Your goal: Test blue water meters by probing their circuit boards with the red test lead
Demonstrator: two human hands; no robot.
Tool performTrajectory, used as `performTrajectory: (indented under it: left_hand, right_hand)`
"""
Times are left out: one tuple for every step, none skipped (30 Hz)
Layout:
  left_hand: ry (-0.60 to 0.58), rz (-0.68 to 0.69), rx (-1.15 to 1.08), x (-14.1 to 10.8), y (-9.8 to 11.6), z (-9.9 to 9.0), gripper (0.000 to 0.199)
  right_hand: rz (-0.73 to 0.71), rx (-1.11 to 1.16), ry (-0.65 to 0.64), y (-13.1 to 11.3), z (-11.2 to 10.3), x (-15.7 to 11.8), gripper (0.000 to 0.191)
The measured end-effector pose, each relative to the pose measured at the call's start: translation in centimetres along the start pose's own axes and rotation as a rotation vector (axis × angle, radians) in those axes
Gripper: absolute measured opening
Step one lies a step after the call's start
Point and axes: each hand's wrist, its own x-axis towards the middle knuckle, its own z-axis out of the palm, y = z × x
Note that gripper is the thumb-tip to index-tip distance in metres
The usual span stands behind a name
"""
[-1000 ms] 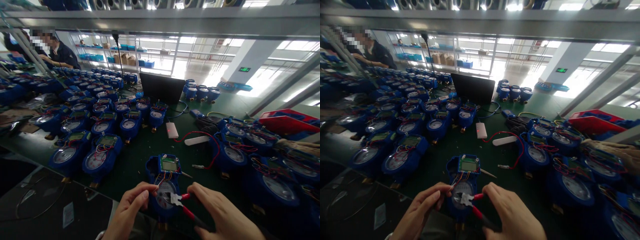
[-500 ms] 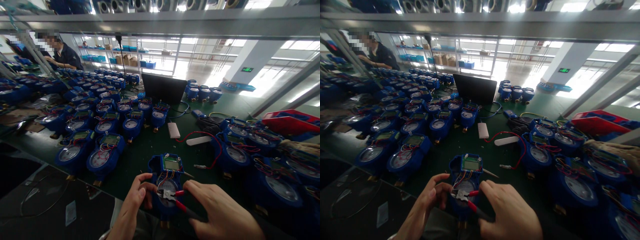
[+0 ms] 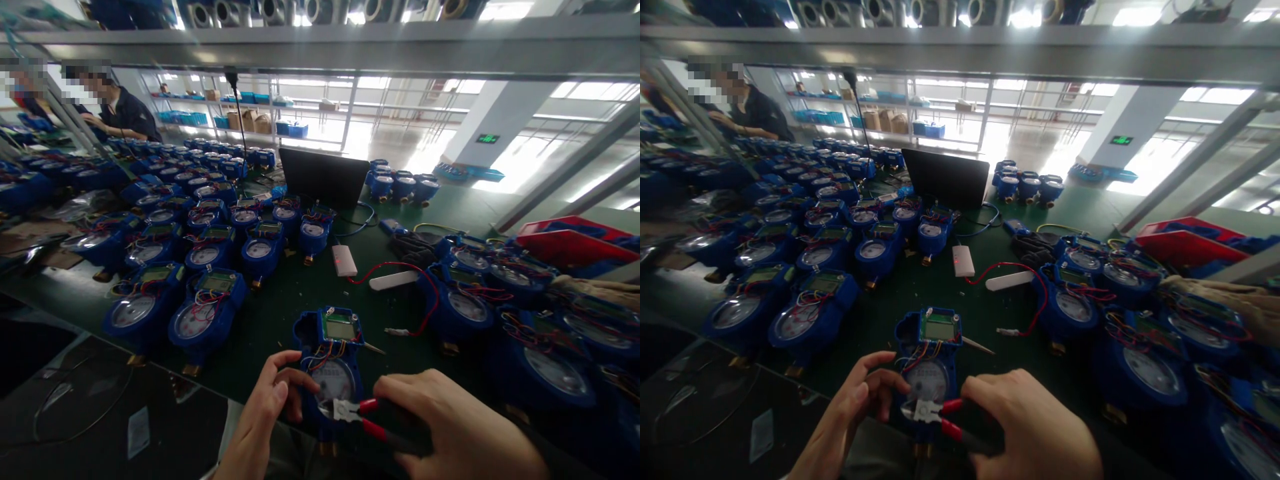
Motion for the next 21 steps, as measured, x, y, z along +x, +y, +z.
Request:
performTrajectory:
  left_hand:
    - [0.013, 0.011, 0.005, -0.2, 0.1, 0.0, 0.04]
    - [0.033, 0.024, 0.012, -0.5, 0.3, 0.0, 0.039]
    - [0.059, 0.041, 0.022, -0.8, 0.5, 0.1, 0.038]
    - [0.093, 0.063, 0.032, -1.0, 0.8, 0.1, 0.037]
    - [0.131, 0.09, 0.039, -1.3, 1.1, 0.2, 0.036]
    - [0.171, 0.121, 0.048, -1.4, 1.4, 0.3, 0.035]
    - [0.212, 0.155, 0.063, -1.5, 1.6, 0.4, 0.033]
    - [0.247, 0.189, 0.083, -1.4, 1.8, 0.5, 0.032]
    - [0.272, 0.219, 0.111, -1.2, 1.9, 0.5, 0.03]
    - [0.287, 0.242, 0.148, -0.8, 1.9, 0.5, 0.028]
    - [0.287, 0.261, 0.197, -0.4, 1.9, 0.4, 0.026]
    - [0.279, 0.283, 0.254, 0.2, 1.9, 0.3, 0.024]
    - [0.262, 0.308, 0.317, 0.8, 1.8, 0.3, 0.023]
    - [0.24, 0.338, 0.385, 1.5, 1.8, 0.2, 0.024]
    - [0.22, 0.371, 0.455, 2.2, 1.8, 0.3, 0.028]
    - [0.203, 0.4, 0.523, 2.8, 1.9, 0.4, 0.033]
    - [0.186, 0.419, 0.583, 3.5, 2.0, 0.7, 0.041]
    - [0.166, 0.425, 0.637, 4.1, 2.2, 1.0, 0.049]
    - [0.141, 0.421, 0.688, 4.7, 2.3, 1.3, 0.057]
    - [0.114, 0.409, 0.734, 5.2, 2.5, 1.7, 0.064]
    - [0.089, 0.396, 0.776, 5.7, 2.6, 2.1, 0.071]
  right_hand:
    - [-0.001, -0.01, 0.012, 0.8, 0.2, -0.5, 0.018]
    - [0.008, -0.03, 0.034, 1.6, 0.4, -1.0, 0.028]
    - [0.025, -0.057, 0.065, 2.6, 0.6, -1.5, 0.041]
    - [0.05, -0.085, 0.098, 3.6, 0.9, -1.9, 0.05]
    - [0.076, -0.105, 0.119, 4.5, 1.1, -2.3, 0.054]
    - [0.101, -0.114, 0.128, 5.4, 1.3, -2.6, 0.056]
    - [0.121, -0.11, 0.127, 6.2, 1.5, -2.8, 0.056]
    - [0.136, -0.085, 0.121, 7.0, 1.7, -3.0, 0.057]
    - [0.153, -0.026, 0.125, 7.7, 1.9, -3.0, 0.058]
    - [0.184, 0.094, 0.16, 8.4, 2.1, -3.0, 0.061]
    - [0.229, 0.262, 0.23, 9.2, 2.4, -2.9, 0.064]
    - [0.285, 0.45, 0.318, 9.9, 2.8, -2.6, 0.066]
    - [0.345, 0.635, 0.411, 10.6, 3.2, -2.3, 0.066]
    - [0.401, 0.782, 0.491, 11.4, 3.6, -1.8, 0.065]
    - [0.449, 0.888, 0.548, 12.0, 4.1, -1.2, 0.064]
    - [0.488, 0.954, 0.58, 12.6, 4.4, -0.6, 0.062]
    - [0.52, 0.998, 0.594, 13.1, 4.7, 0.0, 0.06]
    - [0.549, 1.05, 0.608, 13.5, 4.8, 0.7, 0.057]
    - [0.574, 1.1, 0.62, 13.8, 4.8, 1.3, 0.053]
    - [0.591, 1.146, 0.63, 14.0, 4.7, 1.9, 0.049]
    - [0.601, 1.189, 0.637, 14.1, 4.5, 2.4, 0.044]
